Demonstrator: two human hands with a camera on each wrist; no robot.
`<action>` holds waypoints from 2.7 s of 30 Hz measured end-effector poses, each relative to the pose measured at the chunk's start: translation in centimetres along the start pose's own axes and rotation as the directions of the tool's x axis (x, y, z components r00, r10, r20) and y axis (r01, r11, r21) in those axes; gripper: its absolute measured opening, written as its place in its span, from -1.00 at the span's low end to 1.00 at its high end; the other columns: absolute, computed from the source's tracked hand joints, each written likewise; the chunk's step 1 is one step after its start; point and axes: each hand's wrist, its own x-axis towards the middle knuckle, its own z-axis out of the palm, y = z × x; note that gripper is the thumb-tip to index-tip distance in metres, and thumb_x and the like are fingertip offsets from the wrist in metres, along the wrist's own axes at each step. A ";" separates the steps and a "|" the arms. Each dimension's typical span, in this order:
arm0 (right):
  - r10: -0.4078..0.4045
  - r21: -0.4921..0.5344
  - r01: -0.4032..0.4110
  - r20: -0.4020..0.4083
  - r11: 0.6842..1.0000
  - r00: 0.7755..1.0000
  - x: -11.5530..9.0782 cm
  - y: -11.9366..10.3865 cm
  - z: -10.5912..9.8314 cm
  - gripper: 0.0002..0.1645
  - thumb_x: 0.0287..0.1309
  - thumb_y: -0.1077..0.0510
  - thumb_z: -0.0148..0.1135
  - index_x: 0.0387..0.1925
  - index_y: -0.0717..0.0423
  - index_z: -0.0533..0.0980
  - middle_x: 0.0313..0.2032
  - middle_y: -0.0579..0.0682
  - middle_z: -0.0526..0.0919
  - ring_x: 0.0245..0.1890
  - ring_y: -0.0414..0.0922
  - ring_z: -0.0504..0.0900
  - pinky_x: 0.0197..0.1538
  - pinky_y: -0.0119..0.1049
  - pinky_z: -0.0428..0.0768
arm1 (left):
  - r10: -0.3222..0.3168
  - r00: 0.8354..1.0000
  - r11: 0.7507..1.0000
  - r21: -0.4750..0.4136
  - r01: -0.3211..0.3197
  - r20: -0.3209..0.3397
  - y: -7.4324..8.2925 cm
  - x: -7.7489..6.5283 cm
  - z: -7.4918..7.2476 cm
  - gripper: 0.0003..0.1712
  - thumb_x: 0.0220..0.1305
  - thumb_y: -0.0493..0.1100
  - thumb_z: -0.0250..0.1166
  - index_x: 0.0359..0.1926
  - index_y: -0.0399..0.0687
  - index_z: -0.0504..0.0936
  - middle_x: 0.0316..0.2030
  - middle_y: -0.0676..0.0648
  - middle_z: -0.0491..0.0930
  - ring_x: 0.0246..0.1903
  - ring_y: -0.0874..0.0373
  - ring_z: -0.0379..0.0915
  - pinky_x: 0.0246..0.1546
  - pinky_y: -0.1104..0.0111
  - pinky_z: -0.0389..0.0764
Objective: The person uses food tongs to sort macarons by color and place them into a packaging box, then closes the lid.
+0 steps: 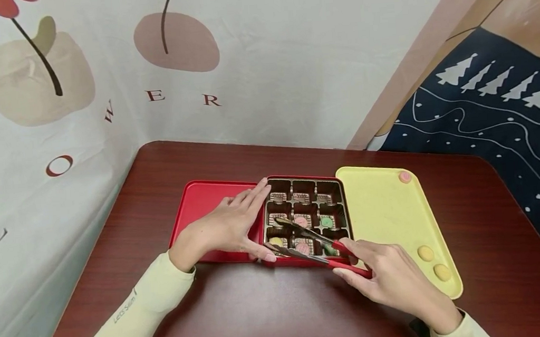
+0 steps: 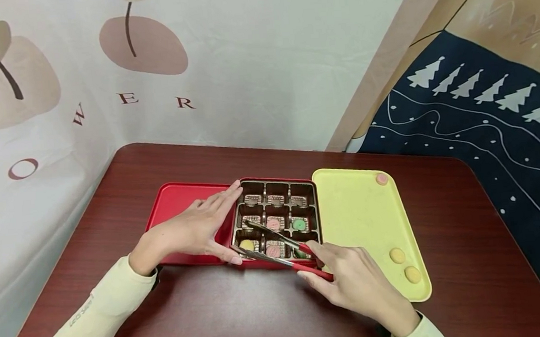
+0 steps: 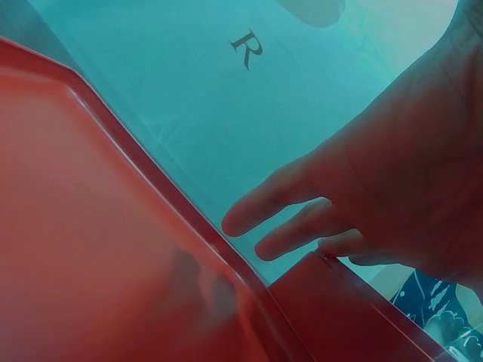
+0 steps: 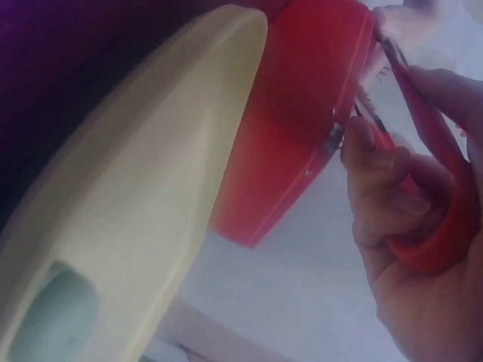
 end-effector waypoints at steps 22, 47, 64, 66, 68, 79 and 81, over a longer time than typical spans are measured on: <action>0.285 -0.221 -0.311 -0.141 0.924 0.948 -7.6 3.1 -5.1 -0.20 -0.14 -0.05 0.82 0.18 0.08 0.71 -0.43 -0.26 0.53 -0.52 -0.35 0.34 -0.54 -0.50 0.30 | 0.013 1.000 1.000 0.005 -0.013 -0.014 0.3 0.4 0.5 0.72 0.02 0.66 0.51 0.78 -0.18 -0.24 0.76 -0.15 -0.39 0.65 -0.32 -0.06 0.46 -0.42 0.17; 0.695 -0.356 -0.685 -0.124 0.635 0.708 -17.0 3.7 -7.8 -0.29 0.22 -0.26 0.61 0.18 0.10 0.65 -0.54 -0.18 0.44 -0.55 -0.14 0.37 -0.52 -0.24 0.27 | 0.017 1.000 1.000 0.012 -0.017 -0.024 -0.4 -0.4 0.3 0.71 0.03 0.71 0.44 0.77 -0.22 -0.20 0.76 -0.16 -0.38 0.63 -0.37 -0.02 0.43 -0.43 0.20; 0.691 -0.402 -0.683 -0.151 0.610 0.706 -18.4 3.5 -8.3 -0.28 0.18 -0.21 0.63 0.15 0.22 0.68 -0.61 -0.16 0.38 -0.60 -0.12 0.29 -0.52 -0.21 0.23 | 0.014 1.000 1.000 0.004 -0.014 -0.016 -0.3 -0.1 0.4 0.71 0.03 0.71 0.44 0.77 -0.22 -0.20 0.76 -0.15 -0.41 0.63 -0.37 -0.02 0.44 -0.42 0.19; 0.704 -0.418 -0.688 -0.146 0.593 0.695 -18.3 3.3 -8.3 -0.30 0.19 -0.22 0.61 0.13 0.21 0.69 -0.63 -0.19 0.31 -0.61 -0.13 0.27 -0.52 -0.23 0.20 | 0.010 1.000 1.000 0.002 -0.010 -0.012 -0.3 -0.1 0.4 0.71 0.03 0.71 0.44 0.77 -0.21 -0.20 0.76 -0.15 -0.41 0.63 -0.37 -0.03 0.45 -0.42 0.18; 0.716 -0.427 -0.693 -0.138 0.581 0.684 -18.2 3.1 -8.4 -0.34 0.21 -0.22 0.59 0.10 0.19 0.70 -0.65 -0.20 0.28 -0.62 -0.13 0.27 -0.52 -0.23 0.21 | 0.009 1.000 1.000 -0.001 -0.009 -0.009 -0.3 0.0 0.4 0.71 0.03 0.71 0.44 0.77 -0.21 -0.21 0.76 -0.15 -0.42 0.64 -0.36 -0.04 0.45 -0.42 0.18; 0.559 -0.374 -0.602 -0.228 0.706 0.797 -18.4 3.3 -8.3 -0.49 0.16 -0.09 0.64 -0.01 0.17 0.76 -0.65 -0.18 0.41 -0.66 -0.16 0.23 -0.60 -0.16 0.18 | 0.007 1.000 1.000 -0.008 -0.007 0.001 -0.3 0.3 0.3 0.70 0.04 0.68 0.47 0.77 -0.22 -0.19 0.76 -0.12 -0.46 0.63 -0.36 -0.03 0.46 -0.43 0.16; 0.531 -0.378 -0.581 -0.237 0.721 0.813 -18.4 3.5 -8.2 -0.49 0.17 -0.12 0.63 -0.03 0.16 0.76 -0.64 -0.21 0.40 -0.66 -0.21 0.21 -0.61 -0.19 0.16 | 0.006 1.000 1.000 -0.008 -0.006 0.003 -0.3 0.2 0.3 0.70 0.04 0.68 0.48 0.77 -0.22 -0.20 0.76 -0.11 -0.47 0.64 -0.36 -0.03 0.46 -0.43 0.15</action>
